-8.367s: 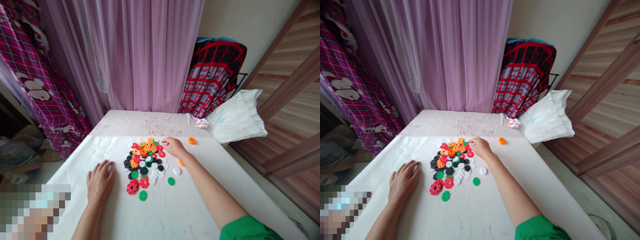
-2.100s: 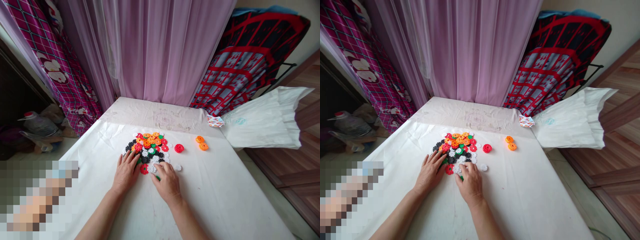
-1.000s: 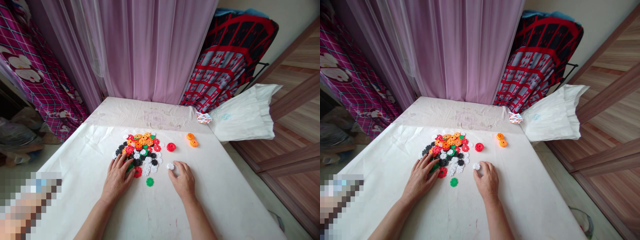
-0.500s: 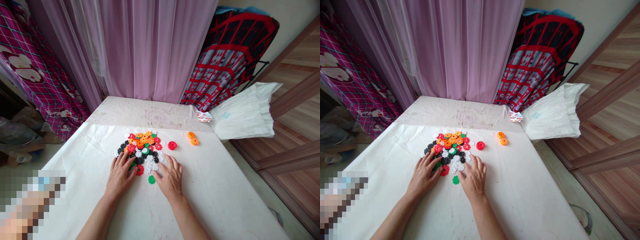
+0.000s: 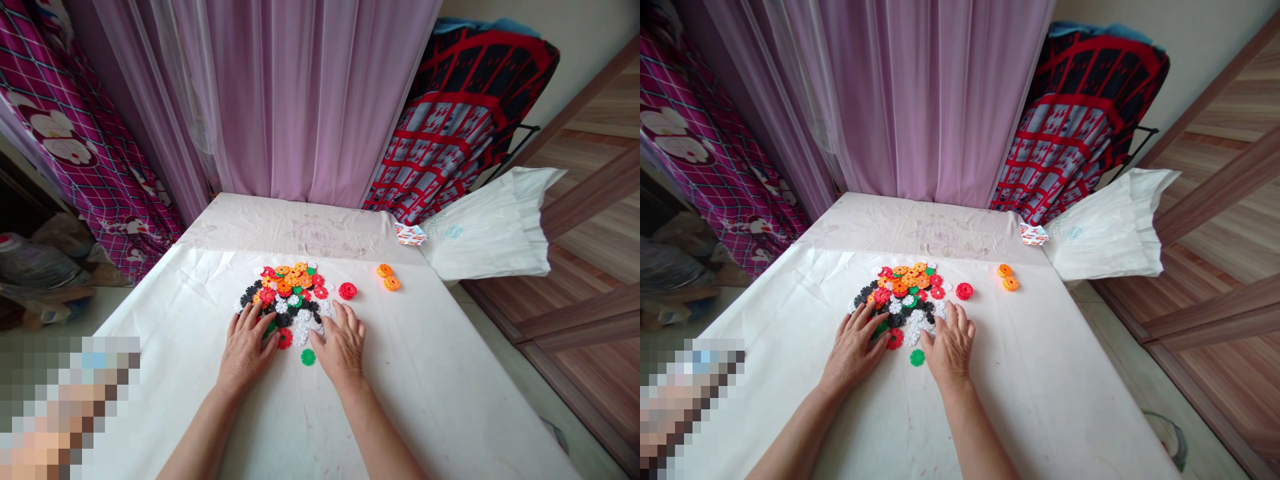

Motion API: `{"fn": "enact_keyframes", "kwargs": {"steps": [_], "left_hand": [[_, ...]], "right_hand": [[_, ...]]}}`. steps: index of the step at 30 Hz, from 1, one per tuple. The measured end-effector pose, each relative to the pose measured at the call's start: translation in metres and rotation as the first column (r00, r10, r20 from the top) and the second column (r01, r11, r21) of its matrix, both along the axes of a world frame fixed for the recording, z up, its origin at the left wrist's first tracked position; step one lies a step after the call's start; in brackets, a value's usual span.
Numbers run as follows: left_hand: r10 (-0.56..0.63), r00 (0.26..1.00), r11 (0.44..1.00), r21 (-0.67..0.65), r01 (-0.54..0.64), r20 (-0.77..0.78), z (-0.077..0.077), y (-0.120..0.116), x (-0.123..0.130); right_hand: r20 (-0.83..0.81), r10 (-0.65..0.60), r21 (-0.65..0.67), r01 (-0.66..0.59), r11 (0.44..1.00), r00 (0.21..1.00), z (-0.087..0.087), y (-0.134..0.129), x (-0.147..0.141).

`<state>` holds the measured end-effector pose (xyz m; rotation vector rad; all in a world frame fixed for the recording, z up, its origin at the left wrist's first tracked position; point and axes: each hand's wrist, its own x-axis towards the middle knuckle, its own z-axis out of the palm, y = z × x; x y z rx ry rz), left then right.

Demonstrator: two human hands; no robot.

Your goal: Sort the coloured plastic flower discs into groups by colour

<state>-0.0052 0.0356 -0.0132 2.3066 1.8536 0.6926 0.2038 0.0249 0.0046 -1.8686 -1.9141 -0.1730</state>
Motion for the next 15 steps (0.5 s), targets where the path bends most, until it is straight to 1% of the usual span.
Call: {"fn": "enact_keyframes", "kwargs": {"steps": [6,10,13,15], "left_hand": [[0.001,1.000,1.000,0.010,-0.001,-0.001,-0.001,0.000,0.000],[-0.002,1.000,1.000,0.004,0.002,0.002,0.000,0.000,0.000],[-0.003,1.000,1.000,0.010,0.003,0.004,0.000,0.000,0.001],[-0.002,1.000,1.000,0.010,0.002,0.002,0.000,-0.001,0.001]], "right_hand": [[-0.041,-0.044,-0.061,0.041,0.997,0.998,-0.001,0.012,-0.004],[-0.040,-0.043,-0.041,0.042,0.998,0.998,0.000,0.014,0.001],[-0.026,-0.024,-0.006,0.024,1.000,0.999,0.007,0.014,0.003],[0.005,0.016,-0.014,-0.016,1.000,1.000,0.015,0.016,0.003]]}}
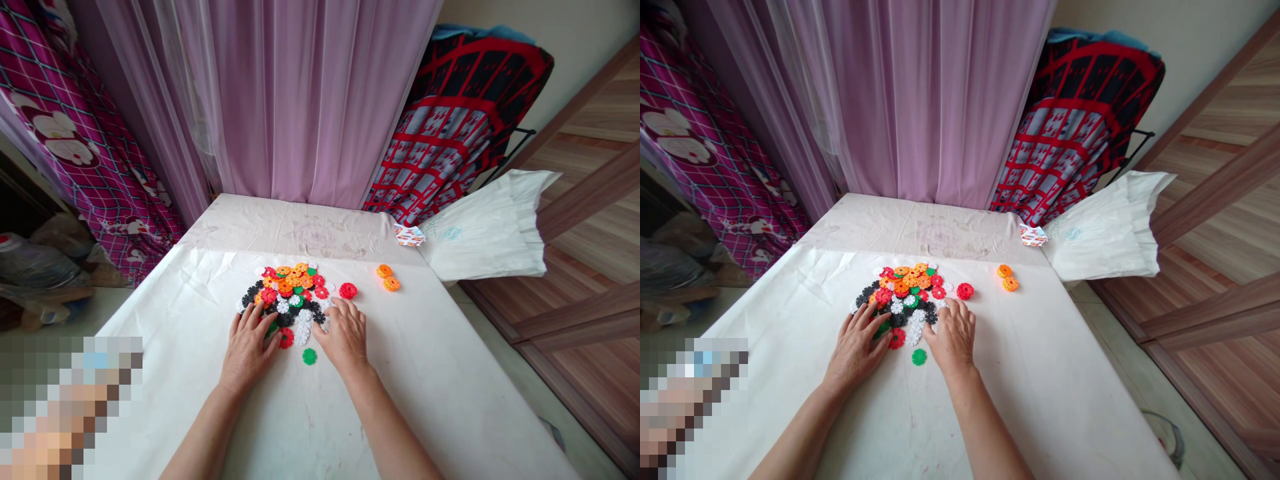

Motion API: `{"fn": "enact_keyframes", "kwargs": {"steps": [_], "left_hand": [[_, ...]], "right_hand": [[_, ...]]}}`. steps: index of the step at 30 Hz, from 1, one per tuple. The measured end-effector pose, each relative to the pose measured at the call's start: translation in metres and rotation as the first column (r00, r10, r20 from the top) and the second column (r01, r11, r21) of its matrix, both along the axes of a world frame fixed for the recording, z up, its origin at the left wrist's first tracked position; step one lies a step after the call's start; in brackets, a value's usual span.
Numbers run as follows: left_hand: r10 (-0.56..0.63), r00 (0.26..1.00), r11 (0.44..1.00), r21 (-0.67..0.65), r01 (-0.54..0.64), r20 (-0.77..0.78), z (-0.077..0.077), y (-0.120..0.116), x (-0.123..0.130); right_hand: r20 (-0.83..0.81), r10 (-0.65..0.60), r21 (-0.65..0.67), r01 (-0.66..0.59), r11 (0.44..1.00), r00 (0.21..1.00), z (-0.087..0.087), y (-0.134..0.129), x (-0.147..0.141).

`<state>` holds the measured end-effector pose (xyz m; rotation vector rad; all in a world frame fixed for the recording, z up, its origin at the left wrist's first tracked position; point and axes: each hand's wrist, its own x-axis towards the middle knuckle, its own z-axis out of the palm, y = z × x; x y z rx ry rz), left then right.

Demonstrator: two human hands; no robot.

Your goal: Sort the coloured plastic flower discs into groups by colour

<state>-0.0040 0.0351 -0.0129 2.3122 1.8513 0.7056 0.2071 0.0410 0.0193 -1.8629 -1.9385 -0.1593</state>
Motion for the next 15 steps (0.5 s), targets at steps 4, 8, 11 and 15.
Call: {"fn": "enact_keyframes", "kwargs": {"steps": [4,8,11,15], "left_hand": [[0.003,1.000,1.000,0.001,-0.003,0.004,0.000,0.000,0.000],[0.001,1.000,1.000,0.002,-0.001,0.006,0.001,0.000,0.000],[-0.004,1.000,1.000,0.006,0.004,0.014,0.001,0.000,0.000],[-0.002,1.000,1.000,-0.003,0.002,0.002,0.002,0.000,0.000]], "right_hand": [[0.157,0.108,-0.135,-0.087,0.987,0.982,0.018,0.007,0.001],[0.297,0.216,-0.258,-0.139,0.956,0.930,0.031,0.017,0.001],[0.327,0.302,-0.297,-0.206,0.932,0.895,0.036,0.022,-0.004],[0.206,0.402,-0.229,-0.355,0.906,0.892,0.040,0.025,-0.004]]}}
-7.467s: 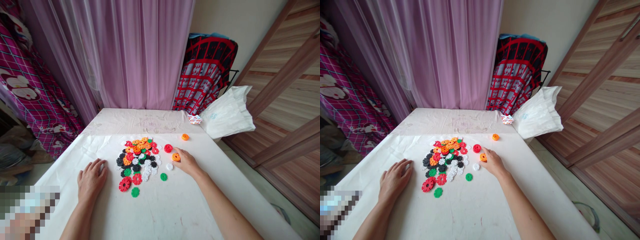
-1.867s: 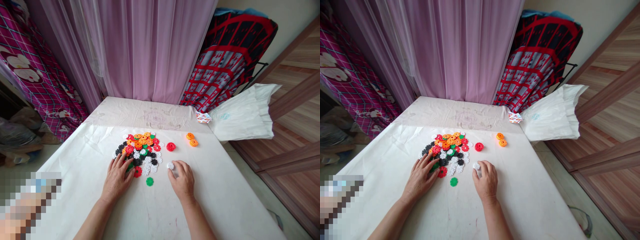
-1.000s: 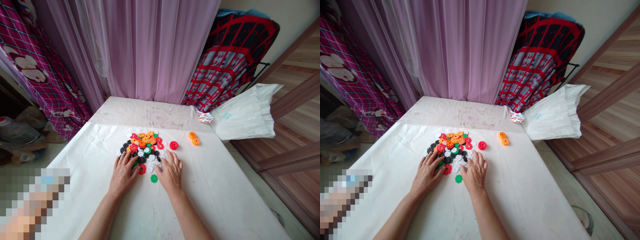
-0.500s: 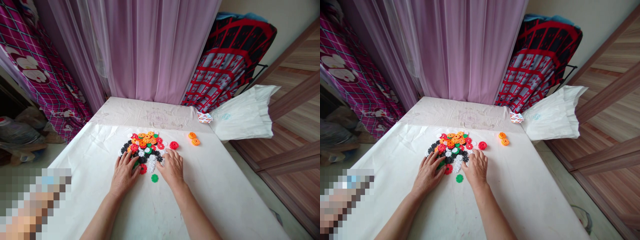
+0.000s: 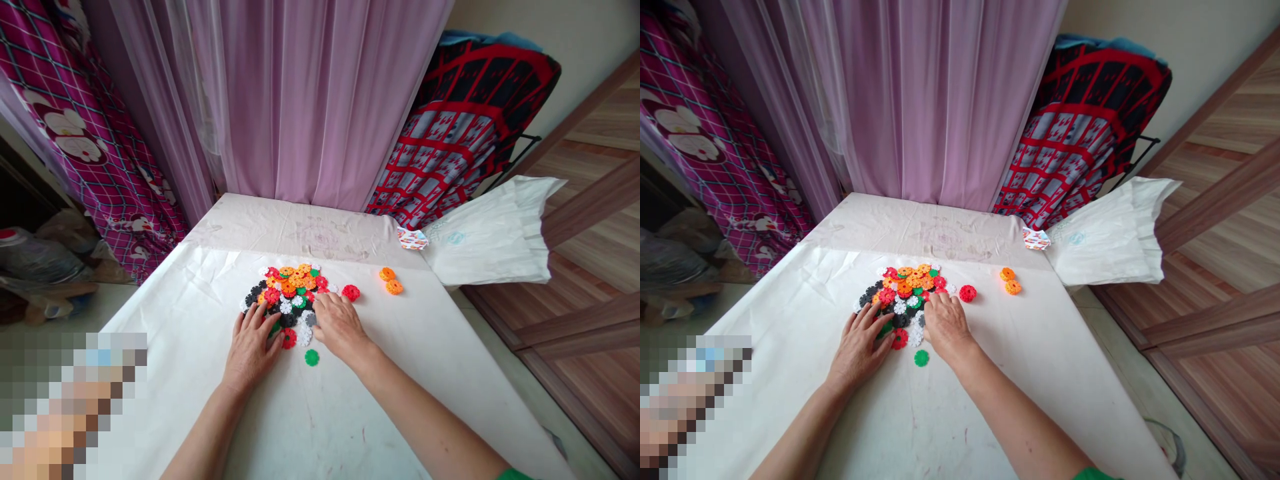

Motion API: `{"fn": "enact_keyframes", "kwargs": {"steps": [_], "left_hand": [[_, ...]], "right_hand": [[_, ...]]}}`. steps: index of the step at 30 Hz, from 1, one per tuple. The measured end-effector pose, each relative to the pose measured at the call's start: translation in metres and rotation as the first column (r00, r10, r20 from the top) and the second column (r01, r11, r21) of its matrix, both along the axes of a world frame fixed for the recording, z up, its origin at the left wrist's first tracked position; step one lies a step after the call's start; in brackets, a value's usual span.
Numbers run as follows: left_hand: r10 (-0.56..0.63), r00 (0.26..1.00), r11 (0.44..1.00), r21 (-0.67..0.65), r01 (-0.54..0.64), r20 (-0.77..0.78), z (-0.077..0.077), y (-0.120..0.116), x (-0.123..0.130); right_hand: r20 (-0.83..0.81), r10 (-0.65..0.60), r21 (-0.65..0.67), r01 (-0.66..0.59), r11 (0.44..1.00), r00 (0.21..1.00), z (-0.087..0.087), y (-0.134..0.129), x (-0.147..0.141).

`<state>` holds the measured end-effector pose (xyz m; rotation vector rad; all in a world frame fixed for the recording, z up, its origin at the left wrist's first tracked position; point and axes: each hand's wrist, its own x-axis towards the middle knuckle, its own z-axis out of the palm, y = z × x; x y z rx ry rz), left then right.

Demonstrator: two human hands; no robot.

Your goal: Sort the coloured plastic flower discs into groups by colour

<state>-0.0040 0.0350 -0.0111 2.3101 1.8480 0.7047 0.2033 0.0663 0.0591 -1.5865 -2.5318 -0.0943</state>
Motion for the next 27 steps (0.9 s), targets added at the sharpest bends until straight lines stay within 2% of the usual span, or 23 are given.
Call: {"fn": "enact_keyframes", "kwargs": {"steps": [2,5,8,12,16,22,27], "left_hand": [[-0.002,1.000,1.000,-0.016,0.001,-0.012,0.000,0.000,0.000],[-0.005,1.000,1.000,-0.024,0.005,-0.015,0.000,0.000,0.000],[-0.002,1.000,1.000,-0.023,0.002,-0.008,0.000,0.001,0.000],[0.005,1.000,0.999,-0.032,-0.006,-0.019,0.001,0.000,0.001],[0.001,0.999,0.999,-0.037,-0.003,-0.034,0.003,-0.001,0.001],[-0.003,1.000,1.000,-0.027,0.003,-0.019,0.002,0.000,0.000],[-0.005,1.000,1.000,-0.021,0.004,-0.022,0.000,0.000,-0.001]], "right_hand": [[-0.135,-0.013,0.019,0.016,1.000,0.991,0.000,0.002,0.008],[-0.245,-0.145,0.015,0.153,0.988,0.959,-0.004,0.004,0.025],[-0.184,-0.231,-0.075,0.221,0.972,0.955,-0.008,0.001,0.035],[-0.010,-0.278,-0.236,0.268,0.934,0.961,-0.005,-0.008,0.028],[0.113,-0.394,-0.275,0.409,0.870,0.912,-0.005,-0.012,0.014],[0.045,-0.476,-0.285,0.468,0.837,0.878,-0.013,-0.009,0.010],[-0.151,-0.509,-0.255,0.464,0.848,0.847,-0.002,-0.010,0.053]]}}
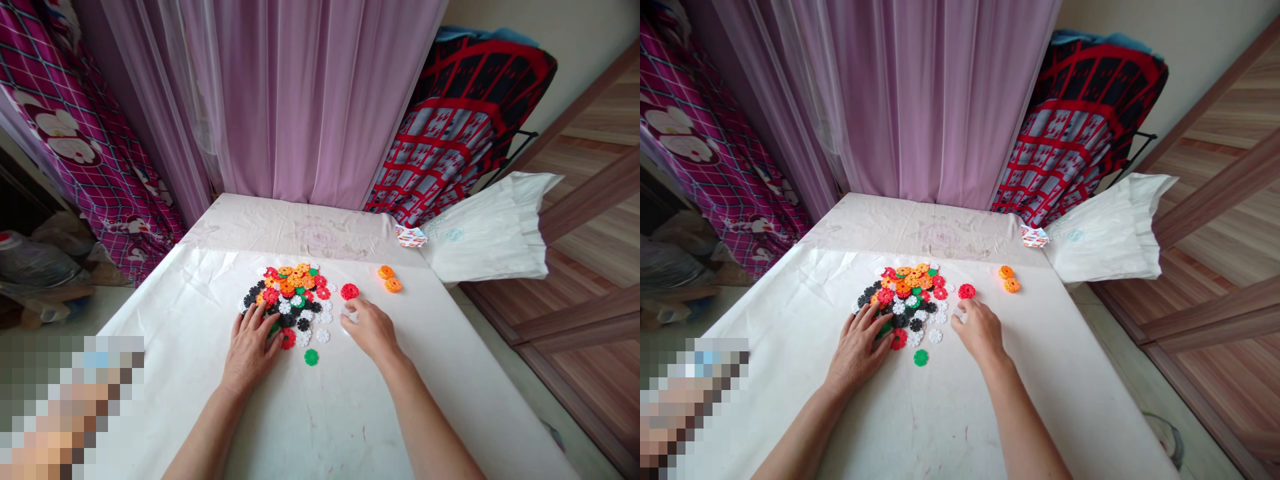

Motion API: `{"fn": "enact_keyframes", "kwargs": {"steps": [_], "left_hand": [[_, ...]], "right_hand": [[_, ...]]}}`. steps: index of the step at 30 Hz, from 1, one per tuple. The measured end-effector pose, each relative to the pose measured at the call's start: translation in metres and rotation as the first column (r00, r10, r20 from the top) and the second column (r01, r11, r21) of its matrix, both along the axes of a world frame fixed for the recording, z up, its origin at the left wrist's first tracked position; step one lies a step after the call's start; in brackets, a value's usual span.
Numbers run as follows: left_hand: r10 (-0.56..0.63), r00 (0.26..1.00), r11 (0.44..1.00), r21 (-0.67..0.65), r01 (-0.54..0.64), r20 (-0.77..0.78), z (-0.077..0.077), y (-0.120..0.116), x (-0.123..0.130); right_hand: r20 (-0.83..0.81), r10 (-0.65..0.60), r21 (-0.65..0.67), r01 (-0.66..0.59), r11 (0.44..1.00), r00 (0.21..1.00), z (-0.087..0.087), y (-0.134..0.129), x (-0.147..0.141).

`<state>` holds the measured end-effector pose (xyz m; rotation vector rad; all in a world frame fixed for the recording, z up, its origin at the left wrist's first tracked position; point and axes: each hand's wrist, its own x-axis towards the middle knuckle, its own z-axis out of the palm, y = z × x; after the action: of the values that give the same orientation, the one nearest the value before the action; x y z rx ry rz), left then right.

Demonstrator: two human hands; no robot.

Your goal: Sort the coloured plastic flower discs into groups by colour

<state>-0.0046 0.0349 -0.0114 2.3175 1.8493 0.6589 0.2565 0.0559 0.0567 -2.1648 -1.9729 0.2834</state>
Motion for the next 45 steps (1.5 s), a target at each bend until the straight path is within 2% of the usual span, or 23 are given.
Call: {"fn": "enact_keyframes", "kwargs": {"steps": [3,7,11,19,25,30,33,40,43,45], "left_hand": [[0.001,1.000,1.000,-0.001,-0.001,-0.012,0.000,0.001,0.000],[-0.003,1.000,1.000,-0.004,0.003,-0.012,-0.001,0.002,-0.001],[-0.005,1.000,1.000,0.003,0.005,0.003,-0.003,0.002,-0.003],[-0.002,1.000,1.000,-0.008,0.002,0.010,-0.005,0.002,-0.003],[0.005,1.000,1.000,-0.020,-0.005,0.013,-0.003,0.003,-0.003],[0.007,1.000,1.000,-0.018,-0.007,0.001,-0.001,0.002,-0.002],[0.006,1.000,1.000,-0.018,-0.006,-0.003,0.000,0.001,-0.002],[0.004,1.000,1.000,-0.014,-0.004,0.002,0.000,0.002,-0.002],[0.009,1.000,1.000,-0.016,-0.009,0.001,0.000,0.002,-0.002],[0.007,1.000,1.000,-0.019,-0.007,-0.001,0.000,0.002,-0.002]], "right_hand": [[-0.034,-0.028,0.031,0.029,0.999,0.999,0.005,-0.002,0.032],[-0.016,0.093,-0.015,-0.093,0.996,0.996,0.001,-0.009,0.046],[0.001,0.168,-0.053,-0.168,0.984,0.986,-0.007,-0.015,0.035],[0.064,0.193,-0.085,-0.187,0.979,0.979,-0.008,-0.015,0.026],[0.043,0.209,-0.002,-0.209,0.978,0.977,-0.007,-0.015,0.025],[0.020,0.399,0.013,-0.399,0.917,0.917,-0.009,-0.016,0.004],[0.022,0.452,-0.020,-0.451,0.892,0.892,-0.012,-0.016,-0.011],[0.119,0.466,-0.081,-0.459,0.885,0.877,-0.016,-0.015,-0.030],[0.085,0.417,-0.037,-0.416,0.909,0.905,-0.016,-0.014,-0.021],[0.035,0.324,0.026,-0.325,0.945,0.945,-0.013,-0.012,-0.005]]}}
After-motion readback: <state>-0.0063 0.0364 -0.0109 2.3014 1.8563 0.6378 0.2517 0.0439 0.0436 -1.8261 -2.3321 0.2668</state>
